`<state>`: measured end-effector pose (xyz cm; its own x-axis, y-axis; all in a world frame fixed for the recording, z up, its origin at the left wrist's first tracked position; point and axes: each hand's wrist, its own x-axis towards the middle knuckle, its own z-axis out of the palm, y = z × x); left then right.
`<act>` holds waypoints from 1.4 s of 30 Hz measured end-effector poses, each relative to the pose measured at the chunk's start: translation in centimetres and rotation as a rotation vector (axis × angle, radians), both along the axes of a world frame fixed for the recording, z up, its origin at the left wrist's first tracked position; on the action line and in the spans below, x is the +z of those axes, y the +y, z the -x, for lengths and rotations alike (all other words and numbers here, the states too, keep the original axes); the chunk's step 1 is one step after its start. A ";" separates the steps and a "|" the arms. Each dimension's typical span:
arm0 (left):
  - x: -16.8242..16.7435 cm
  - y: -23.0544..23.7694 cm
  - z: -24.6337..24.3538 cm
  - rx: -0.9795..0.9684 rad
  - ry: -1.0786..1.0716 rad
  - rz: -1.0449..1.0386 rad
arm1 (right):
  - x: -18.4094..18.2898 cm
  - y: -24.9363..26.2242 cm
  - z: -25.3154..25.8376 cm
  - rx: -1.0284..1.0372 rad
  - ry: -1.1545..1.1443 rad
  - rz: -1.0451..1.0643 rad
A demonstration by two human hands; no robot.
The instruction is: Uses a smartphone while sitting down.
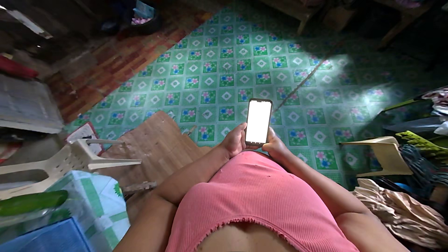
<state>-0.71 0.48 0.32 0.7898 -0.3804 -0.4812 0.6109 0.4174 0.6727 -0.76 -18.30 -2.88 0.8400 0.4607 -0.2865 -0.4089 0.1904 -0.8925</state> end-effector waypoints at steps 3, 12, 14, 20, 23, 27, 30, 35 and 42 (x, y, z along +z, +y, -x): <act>0.1 0.0 0.0 -0.001 -0.009 0.004 | -0.1 0.0 -0.1 0.006 0.001 0.006; 0.1 0.2 0.3 -0.059 -0.089 0.011 | 0.2 0.2 0.5 -0.022 0.029 -0.143; 0.4 -0.3 0.3 -0.038 -0.065 0.003 | 0.4 0.2 0.6 -0.043 0.022 -0.150; 0.3 -0.4 0.0 -0.045 -0.091 0.010 | -0.1 0.0 0.3 -0.030 -0.005 -0.176; 0.4 -0.4 -0.1 -0.050 -0.095 0.009 | -0.3 0.0 0.1 -0.038 -0.001 -0.186; 0.3 -0.3 -0.4 -0.059 -0.090 0.038 | 0.0 0.1 -0.1 -0.041 -0.006 -0.166; 0.4 -0.3 -0.5 -0.053 -0.075 0.045 | -0.3 0.1 -0.3 -0.033 -0.006 -0.191; 0.2 -0.3 -0.6 -0.053 -0.095 0.031 | 0.3 0.0 -0.2 -0.040 0.033 -0.179; 0.1 -0.5 -0.6 -0.068 -0.086 0.027 | 0.1 -0.3 -0.1 -0.048 0.048 -0.228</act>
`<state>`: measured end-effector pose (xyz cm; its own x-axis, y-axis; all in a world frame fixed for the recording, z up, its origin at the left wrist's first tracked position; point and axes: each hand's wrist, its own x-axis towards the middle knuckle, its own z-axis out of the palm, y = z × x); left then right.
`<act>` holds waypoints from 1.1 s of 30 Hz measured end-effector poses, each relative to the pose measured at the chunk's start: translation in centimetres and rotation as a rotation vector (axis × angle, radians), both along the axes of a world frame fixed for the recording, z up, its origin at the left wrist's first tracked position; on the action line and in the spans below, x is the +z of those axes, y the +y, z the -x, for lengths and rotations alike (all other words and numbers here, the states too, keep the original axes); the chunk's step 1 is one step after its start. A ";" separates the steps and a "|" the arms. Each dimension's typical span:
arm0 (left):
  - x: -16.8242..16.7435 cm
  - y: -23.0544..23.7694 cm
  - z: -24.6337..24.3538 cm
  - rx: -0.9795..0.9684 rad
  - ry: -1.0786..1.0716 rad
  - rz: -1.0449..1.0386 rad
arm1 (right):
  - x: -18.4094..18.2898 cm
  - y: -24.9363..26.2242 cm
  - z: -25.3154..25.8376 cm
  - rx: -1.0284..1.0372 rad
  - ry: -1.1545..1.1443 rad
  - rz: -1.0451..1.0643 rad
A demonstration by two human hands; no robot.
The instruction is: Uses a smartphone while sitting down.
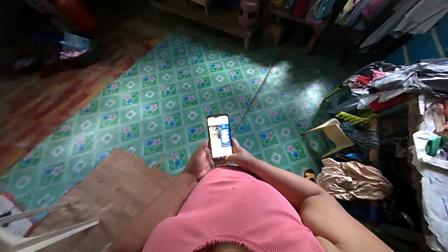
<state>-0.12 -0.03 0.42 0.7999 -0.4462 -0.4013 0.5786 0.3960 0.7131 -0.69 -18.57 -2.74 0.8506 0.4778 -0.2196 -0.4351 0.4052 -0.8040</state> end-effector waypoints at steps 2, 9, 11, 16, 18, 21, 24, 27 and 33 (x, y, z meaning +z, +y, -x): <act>0.1 -0.1 0.1 0.009 0.010 -0.007 | -0.2 0.0 0.1 -0.005 -0.026 0.041; 0.0 -0.1 0.4 0.017 -0.008 0.000 | -0.2 -0.2 0.3 0.007 -0.026 0.003; -0.3 0.1 0.3 0.002 -0.018 0.025 | 0.0 -0.1 0.2 0.016 -0.034 0.021; -0.2 0.3 0.4 0.023 -0.005 0.038 | 0.3 -0.1 0.3 0.043 -0.032 0.091; -0.3 0.5 0.4 0.015 -0.020 0.027 | 0.4 0.0 0.2 0.057 -0.030 0.098; -0.3 0.7 0.3 0.004 -0.040 0.023 | 0.2 0.0 0.1 0.066 -0.036 0.083; -0.2 0.7 0.2 -0.006 -0.061 0.018 | 0.1 0.1 0.1 0.055 -0.030 0.087; -0.1 0.7 0.2 -0.024 -0.080 0.012 | 0.1 0.1 0.0 0.049 -0.025 0.070; -0.1 0.8 0.5 0.005 -0.043 -0.012 | -0.8 0.2 0.0 0.038 -0.031 0.086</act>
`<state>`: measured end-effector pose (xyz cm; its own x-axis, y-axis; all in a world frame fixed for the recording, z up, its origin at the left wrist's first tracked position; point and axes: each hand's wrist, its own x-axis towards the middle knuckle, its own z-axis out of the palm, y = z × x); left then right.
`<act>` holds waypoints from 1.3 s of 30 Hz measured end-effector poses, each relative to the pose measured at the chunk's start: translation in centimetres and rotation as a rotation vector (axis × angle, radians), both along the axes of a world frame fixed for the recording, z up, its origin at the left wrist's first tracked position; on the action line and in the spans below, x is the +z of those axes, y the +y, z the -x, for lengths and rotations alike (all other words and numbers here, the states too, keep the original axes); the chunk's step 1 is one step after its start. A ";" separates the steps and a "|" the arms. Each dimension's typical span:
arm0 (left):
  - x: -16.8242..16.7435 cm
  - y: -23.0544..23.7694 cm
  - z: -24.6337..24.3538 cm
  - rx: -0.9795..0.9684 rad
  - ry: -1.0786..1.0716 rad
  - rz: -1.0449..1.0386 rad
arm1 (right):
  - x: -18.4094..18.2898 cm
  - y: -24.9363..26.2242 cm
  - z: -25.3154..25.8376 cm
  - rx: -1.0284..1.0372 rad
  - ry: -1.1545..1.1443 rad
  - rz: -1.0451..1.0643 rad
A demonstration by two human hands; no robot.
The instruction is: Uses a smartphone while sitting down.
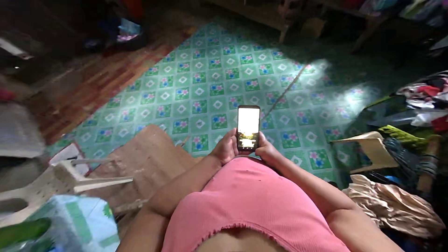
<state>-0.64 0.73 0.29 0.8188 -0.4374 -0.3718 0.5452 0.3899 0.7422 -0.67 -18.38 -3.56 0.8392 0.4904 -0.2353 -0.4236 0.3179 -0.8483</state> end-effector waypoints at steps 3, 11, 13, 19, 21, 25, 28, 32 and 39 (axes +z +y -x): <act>0.0 -0.1 0.0 -0.003 0.008 0.008 | -0.1 -0.1 -0.1 0.000 0.005 -0.013; -0.1 -0.3 0.2 0.017 0.009 0.036 | 0.3 -0.2 0.0 -0.012 0.022 -0.002; -0.1 -0.3 0.1 0.013 0.011 0.039 | 0.3 -0.2 0.0 -0.013 0.018 -0.004; -0.1 -0.4 0.2 0.019 0.020 0.035 | 0.1 -0.4 0.2 -0.022 0.015 -0.034; -0.2 -0.5 0.2 0.016 0.032 0.036 | -0.2 -0.5 0.3 -0.027 0.017 -0.067; -0.2 -0.5 0.3 -0.011 0.021 0.057 | -0.7 -0.8 0.4 -0.014 0.012 -0.156; -0.3 -0.4 0.4 -0.015 0.021 0.061 | -0.4 -0.7 0.6 -0.025 0.025 -0.162; -0.3 -0.3 0.7 -0.014 0.026 0.044 | -0.6 -0.7 0.8 -0.046 0.021 -0.144; -0.2 -0.1 0.9 -0.017 -0.001 0.038 | 0.4 -0.3 1.1 -0.026 0.017 -0.085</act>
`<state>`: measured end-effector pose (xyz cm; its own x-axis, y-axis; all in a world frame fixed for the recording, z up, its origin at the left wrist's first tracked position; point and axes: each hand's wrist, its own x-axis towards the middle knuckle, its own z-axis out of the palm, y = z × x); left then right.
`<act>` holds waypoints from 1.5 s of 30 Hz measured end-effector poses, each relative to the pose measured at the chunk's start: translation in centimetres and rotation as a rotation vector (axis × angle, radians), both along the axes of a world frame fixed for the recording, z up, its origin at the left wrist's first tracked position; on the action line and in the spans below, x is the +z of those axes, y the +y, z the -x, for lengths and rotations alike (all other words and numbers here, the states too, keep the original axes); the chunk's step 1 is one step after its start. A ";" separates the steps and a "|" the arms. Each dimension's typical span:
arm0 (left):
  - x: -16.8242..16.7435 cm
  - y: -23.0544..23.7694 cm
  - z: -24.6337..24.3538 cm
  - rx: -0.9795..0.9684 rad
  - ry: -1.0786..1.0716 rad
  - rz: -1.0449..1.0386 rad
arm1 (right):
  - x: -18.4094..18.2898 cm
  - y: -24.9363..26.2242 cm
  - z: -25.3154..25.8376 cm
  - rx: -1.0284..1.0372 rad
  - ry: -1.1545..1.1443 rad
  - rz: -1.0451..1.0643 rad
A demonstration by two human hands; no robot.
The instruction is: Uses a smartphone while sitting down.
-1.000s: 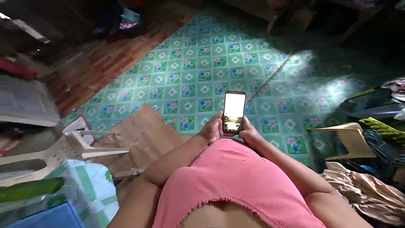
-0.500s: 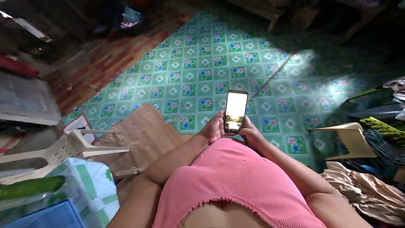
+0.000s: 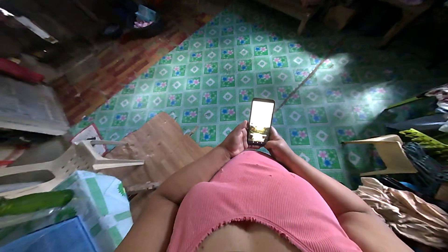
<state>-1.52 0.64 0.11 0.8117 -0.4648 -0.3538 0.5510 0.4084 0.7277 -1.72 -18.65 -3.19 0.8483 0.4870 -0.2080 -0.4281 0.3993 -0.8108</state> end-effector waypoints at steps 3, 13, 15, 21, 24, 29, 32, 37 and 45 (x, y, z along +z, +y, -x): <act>-0.1 0.1 0.0 0.012 0.004 -0.002 | -0.2 0.0 -0.1 0.003 -0.009 -0.016; 0.0 0.3 -0.1 0.044 0.052 -0.024 | -1.1 -0.3 -0.3 0.023 -0.038 -0.077; 0.0 0.3 -0.1 0.044 0.056 -0.025 | -0.8 -0.2 -0.2 0.012 -0.030 -0.061; 0.4 0.0 0.3 0.063 0.041 -0.014 | -0.5 0.1 -0.1 -0.028 -0.005 0.007; 0.3 0.0 0.4 0.050 0.027 -0.012 | -0.4 0.0 -0.1 -0.028 -0.009 0.010; 0.0 0.0 0.3 0.058 0.033 -0.003 | -0.4 -0.3 0.1 -0.011 -0.015 -0.026; -0.1 0.0 0.3 0.051 0.030 0.004 | -0.2 -0.3 0.1 -0.005 -0.024 -0.034; -0.1 0.1 0.2 0.052 0.034 0.005 | -0.3 -0.2 0.0 -0.007 -0.023 -0.033; 0.0 0.2 0.1 0.059 0.034 0.019 | -0.4 0.2 -0.4 -0.025 -0.001 0.006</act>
<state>-1.58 0.89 0.08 0.8257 -0.4230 -0.3732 0.5497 0.4549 0.7007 -1.31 -18.48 -3.62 0.8603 0.4645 -0.2100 -0.4172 0.4050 -0.8136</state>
